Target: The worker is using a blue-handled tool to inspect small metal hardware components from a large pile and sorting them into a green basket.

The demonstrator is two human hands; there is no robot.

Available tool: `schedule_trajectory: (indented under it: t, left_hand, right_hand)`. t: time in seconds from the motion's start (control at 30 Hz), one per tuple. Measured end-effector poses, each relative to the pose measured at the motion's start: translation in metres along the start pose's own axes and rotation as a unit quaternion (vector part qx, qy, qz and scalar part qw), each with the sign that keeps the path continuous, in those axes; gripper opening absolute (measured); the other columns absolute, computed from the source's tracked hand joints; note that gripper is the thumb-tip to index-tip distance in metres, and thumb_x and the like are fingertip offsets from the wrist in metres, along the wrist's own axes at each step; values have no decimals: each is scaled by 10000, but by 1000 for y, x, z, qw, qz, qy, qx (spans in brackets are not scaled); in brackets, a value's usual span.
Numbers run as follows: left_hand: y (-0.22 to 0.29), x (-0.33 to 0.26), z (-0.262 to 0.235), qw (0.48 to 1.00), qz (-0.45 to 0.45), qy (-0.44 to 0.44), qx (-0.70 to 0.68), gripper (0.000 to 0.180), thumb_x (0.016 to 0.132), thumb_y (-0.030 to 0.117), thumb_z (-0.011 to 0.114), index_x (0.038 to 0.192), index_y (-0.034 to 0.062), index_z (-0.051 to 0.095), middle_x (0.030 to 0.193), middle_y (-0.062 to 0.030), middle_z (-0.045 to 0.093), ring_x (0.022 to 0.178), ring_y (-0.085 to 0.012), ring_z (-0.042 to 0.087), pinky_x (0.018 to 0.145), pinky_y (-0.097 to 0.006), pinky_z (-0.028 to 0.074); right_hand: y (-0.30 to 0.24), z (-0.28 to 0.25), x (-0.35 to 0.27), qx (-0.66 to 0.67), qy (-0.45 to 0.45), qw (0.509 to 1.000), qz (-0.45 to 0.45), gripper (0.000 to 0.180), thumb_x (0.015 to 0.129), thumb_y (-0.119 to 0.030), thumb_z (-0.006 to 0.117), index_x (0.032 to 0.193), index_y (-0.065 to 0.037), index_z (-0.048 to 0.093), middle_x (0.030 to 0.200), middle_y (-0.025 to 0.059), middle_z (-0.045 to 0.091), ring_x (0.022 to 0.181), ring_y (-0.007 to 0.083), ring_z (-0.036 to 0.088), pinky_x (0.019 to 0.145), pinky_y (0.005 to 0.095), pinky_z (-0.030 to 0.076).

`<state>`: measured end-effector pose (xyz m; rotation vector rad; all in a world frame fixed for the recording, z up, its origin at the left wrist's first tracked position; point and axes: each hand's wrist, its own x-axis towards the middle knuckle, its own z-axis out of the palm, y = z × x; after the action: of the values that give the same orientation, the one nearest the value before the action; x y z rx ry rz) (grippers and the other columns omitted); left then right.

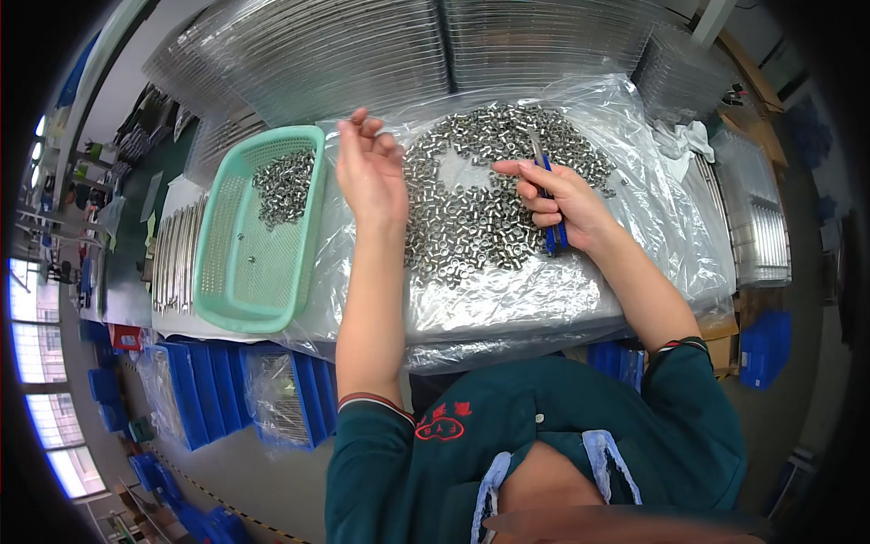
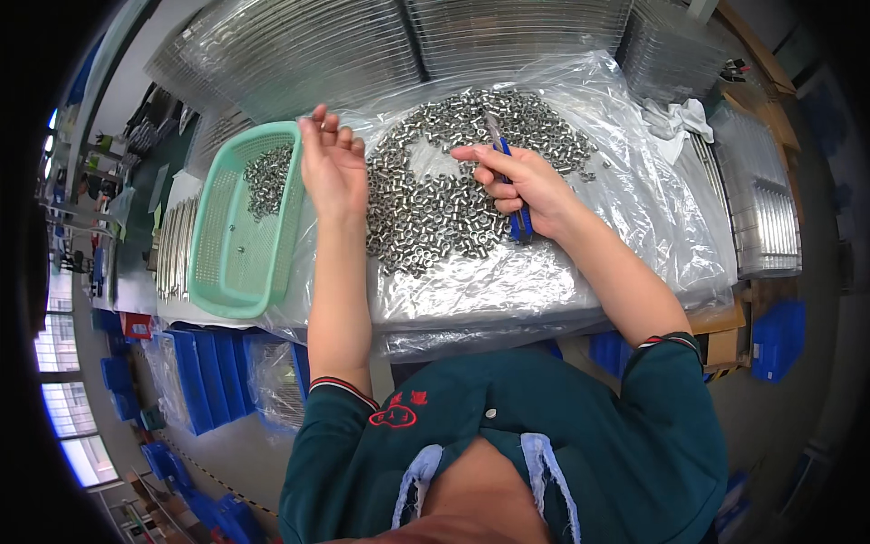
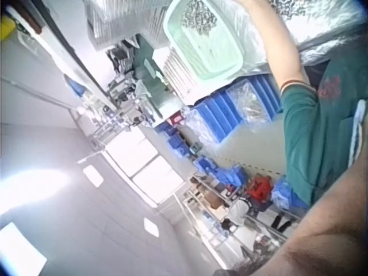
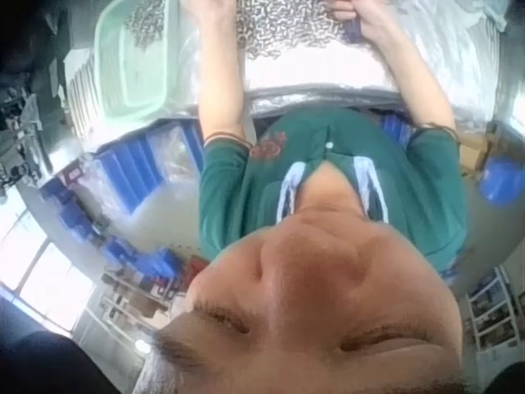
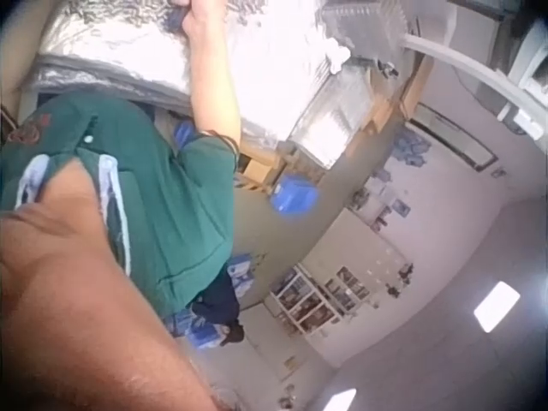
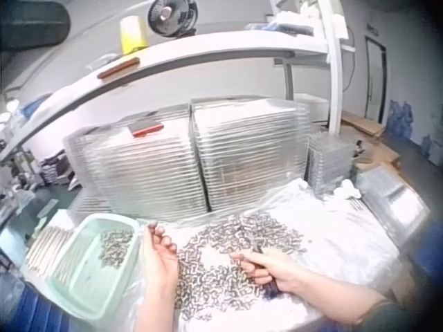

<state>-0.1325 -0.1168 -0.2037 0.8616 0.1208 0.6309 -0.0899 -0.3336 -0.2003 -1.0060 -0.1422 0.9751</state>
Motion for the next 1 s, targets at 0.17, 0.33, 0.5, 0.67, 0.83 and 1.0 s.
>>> schedule_trajectory:
  t: [0.17,0.33,0.5,0.67,0.83,1.0]
  left_hand:
    - [8,1,-1,997,-23,67,-23,312,880,290,541,1069,42,525,846,2,531,664,-75,456,561,-208,387]
    - [-11,-5,-5,907,48,-111,404,218,800,225,630,948,68,603,855,-27,572,746,-142,532,633,-271,434]
    - [-31,-10,-17,589,126,-111,790,140,717,157,638,831,76,626,891,-125,576,879,-301,538,745,-423,418]
    - [-33,-11,-10,574,124,-119,801,125,718,142,635,821,72,629,868,-110,573,882,-291,536,761,-421,413]
    - [-30,-21,18,859,36,-183,477,97,780,115,620,853,51,625,865,-60,610,793,-175,584,679,-297,443]
    - [-29,-30,25,935,-224,-198,189,225,857,121,554,1055,15,554,965,-73,625,800,-75,566,640,-197,433]
  right_hand:
    - [2,-4,4,8,-9,1000,0,328,930,-209,444,1173,9,474,656,-62,429,452,-26,315,352,118,253]
    - [4,-4,4,20,-5,1000,-8,300,927,-200,449,1148,-1,483,659,-58,435,450,-24,323,357,118,261]
    - [2,-1,2,16,4,1000,-9,285,924,-190,453,1139,-7,489,660,-60,436,450,-24,327,360,115,263]
    - [2,-2,2,4,5,1000,-4,286,918,-192,466,1137,-10,488,660,-62,435,450,-26,324,362,117,264]
    - [5,-2,3,-5,18,1000,-6,283,904,-200,492,1119,-17,501,663,-62,444,450,-25,323,362,120,255]
    - [7,-5,3,-7,22,1000,-14,224,879,-212,538,1020,-38,550,674,-61,472,453,-25,331,362,120,243]
